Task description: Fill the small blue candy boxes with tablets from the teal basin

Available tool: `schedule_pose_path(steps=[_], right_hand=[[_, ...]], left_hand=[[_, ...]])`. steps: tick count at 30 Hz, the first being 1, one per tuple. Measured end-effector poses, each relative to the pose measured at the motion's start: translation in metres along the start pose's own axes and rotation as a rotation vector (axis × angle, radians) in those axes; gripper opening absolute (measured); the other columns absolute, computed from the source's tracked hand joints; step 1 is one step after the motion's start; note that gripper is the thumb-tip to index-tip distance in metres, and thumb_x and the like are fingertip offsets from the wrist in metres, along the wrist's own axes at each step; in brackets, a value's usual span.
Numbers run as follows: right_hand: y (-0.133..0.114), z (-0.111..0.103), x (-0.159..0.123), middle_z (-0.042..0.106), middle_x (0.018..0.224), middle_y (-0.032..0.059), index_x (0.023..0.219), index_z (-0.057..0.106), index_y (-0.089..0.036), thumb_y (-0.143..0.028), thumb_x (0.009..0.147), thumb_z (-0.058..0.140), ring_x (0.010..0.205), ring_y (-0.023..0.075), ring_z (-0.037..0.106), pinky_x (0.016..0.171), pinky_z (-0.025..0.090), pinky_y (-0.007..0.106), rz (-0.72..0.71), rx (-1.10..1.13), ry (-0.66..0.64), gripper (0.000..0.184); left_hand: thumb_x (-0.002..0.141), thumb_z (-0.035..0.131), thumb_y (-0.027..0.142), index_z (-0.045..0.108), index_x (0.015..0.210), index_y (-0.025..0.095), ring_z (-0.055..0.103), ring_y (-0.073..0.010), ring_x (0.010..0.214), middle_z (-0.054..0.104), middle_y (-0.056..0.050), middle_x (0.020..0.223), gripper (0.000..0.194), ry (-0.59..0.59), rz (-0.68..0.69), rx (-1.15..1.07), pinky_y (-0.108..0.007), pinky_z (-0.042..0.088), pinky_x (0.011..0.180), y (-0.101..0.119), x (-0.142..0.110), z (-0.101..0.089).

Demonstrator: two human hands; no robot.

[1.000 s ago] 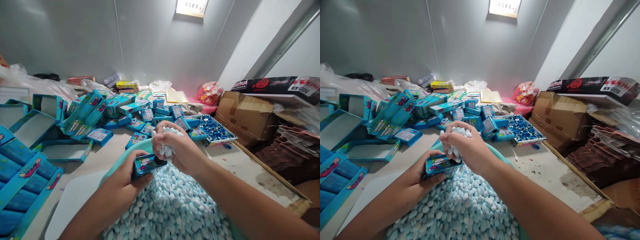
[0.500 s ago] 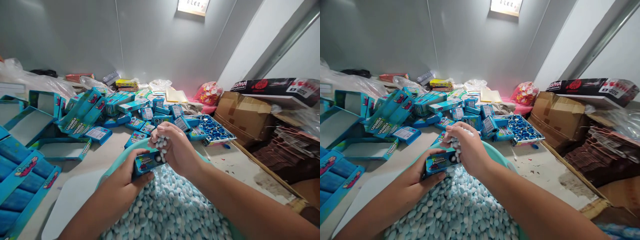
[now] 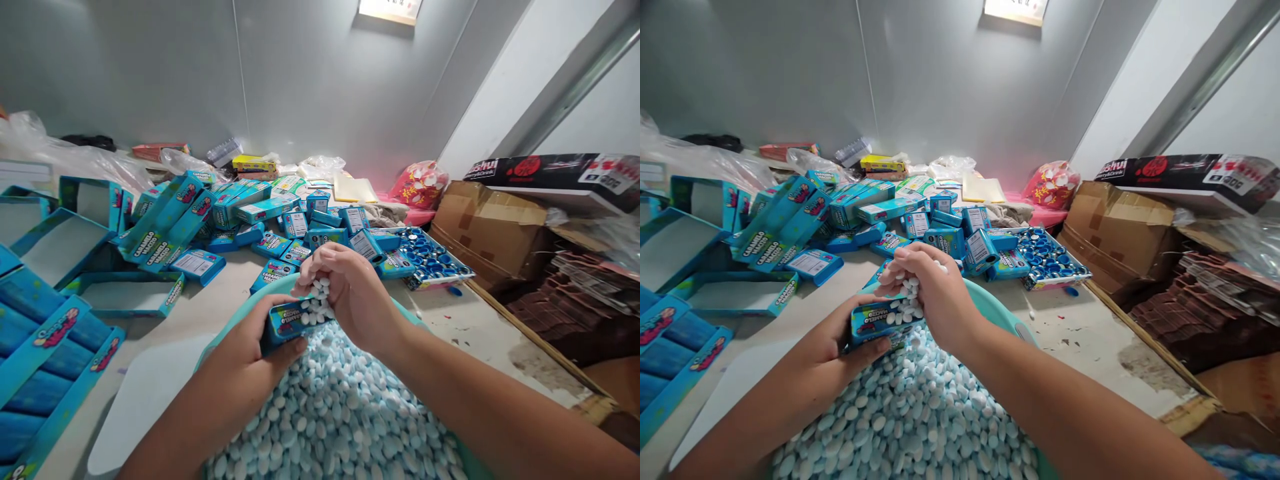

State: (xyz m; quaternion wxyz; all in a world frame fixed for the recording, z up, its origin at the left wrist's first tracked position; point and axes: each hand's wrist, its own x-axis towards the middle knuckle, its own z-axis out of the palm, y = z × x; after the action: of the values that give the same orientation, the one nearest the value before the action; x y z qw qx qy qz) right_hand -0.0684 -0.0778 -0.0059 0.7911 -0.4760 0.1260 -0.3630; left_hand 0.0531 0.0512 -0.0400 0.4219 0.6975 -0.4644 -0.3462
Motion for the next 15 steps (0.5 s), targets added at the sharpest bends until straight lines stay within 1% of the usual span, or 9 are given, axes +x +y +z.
schedule_pose_path(steps=[3,4,7,9,11,15], right_hand=[[0.0006,-0.0023,0.0005,0.066,0.071,0.0002,0.068,0.065,-0.019,-0.035,0.081,0.070,0.064,0.0152,0.064,0.068,0.056,0.029,-0.006,-0.011,-0.008,0.022],[0.0009,-0.0030,0.0006,0.066,0.071,0.0004,0.068,0.065,-0.018,-0.036,0.082,0.070,0.064,0.0150,0.064,0.067,0.056,0.028,-0.009,-0.021,-0.011,0.023],[0.0016,-0.0041,0.0007,0.066,0.071,0.0006,0.068,0.066,-0.018,-0.034,0.083,0.071,0.064,0.0146,0.063,0.066,0.055,0.027,-0.026,-0.055,-0.018,0.022],[0.0013,-0.0037,0.0003,0.066,0.070,0.0005,0.068,0.066,-0.019,-0.033,0.083,0.070,0.064,0.0150,0.063,0.066,0.055,0.028,-0.039,-0.062,-0.011,0.022],[0.0004,-0.0027,-0.0004,0.065,0.069,0.0005,0.067,0.065,-0.019,-0.034,0.084,0.069,0.063,0.0156,0.063,0.066,0.055,0.029,-0.048,-0.064,-0.016,0.023],[-0.0017,-0.0009,-0.0018,0.066,0.070,0.0006,0.069,0.066,-0.020,-0.033,0.084,0.069,0.067,0.0167,0.065,0.070,0.054,0.031,-0.075,-0.050,-0.074,0.020]], left_hand=[[0.089,0.065,0.056,0.057,0.132,0.037,0.066,-0.0304,0.116,0.069,-0.001,0.128,0.047,0.066,0.019,0.020,-0.038,0.055,0.093,0.0005,-0.0004,-0.0007],[0.090,0.065,0.057,0.057,0.132,0.038,0.066,-0.0298,0.117,0.068,-0.001,0.129,0.047,0.065,0.045,0.031,-0.038,0.055,0.094,0.0002,-0.0013,-0.0014],[0.091,0.065,0.057,0.057,0.136,0.040,0.063,-0.0284,0.123,0.065,0.000,0.135,0.049,-0.011,0.138,0.068,-0.034,0.055,0.096,-0.0013,-0.0051,-0.0044],[0.092,0.065,0.057,0.056,0.137,0.039,0.062,-0.0278,0.126,0.064,0.000,0.137,0.050,-0.032,0.176,0.069,-0.032,0.054,0.098,-0.0017,-0.0066,-0.0061],[0.092,0.066,0.056,0.056,0.138,0.039,0.061,-0.0267,0.128,0.064,0.000,0.139,0.049,-0.015,0.202,0.060,-0.031,0.054,0.099,-0.0015,-0.0066,-0.0071],[0.093,0.067,0.050,0.056,0.137,0.038,0.060,-0.0246,0.129,0.064,0.001,0.139,0.047,0.026,0.263,0.054,-0.028,0.053,0.101,0.0005,-0.0058,-0.0076]])
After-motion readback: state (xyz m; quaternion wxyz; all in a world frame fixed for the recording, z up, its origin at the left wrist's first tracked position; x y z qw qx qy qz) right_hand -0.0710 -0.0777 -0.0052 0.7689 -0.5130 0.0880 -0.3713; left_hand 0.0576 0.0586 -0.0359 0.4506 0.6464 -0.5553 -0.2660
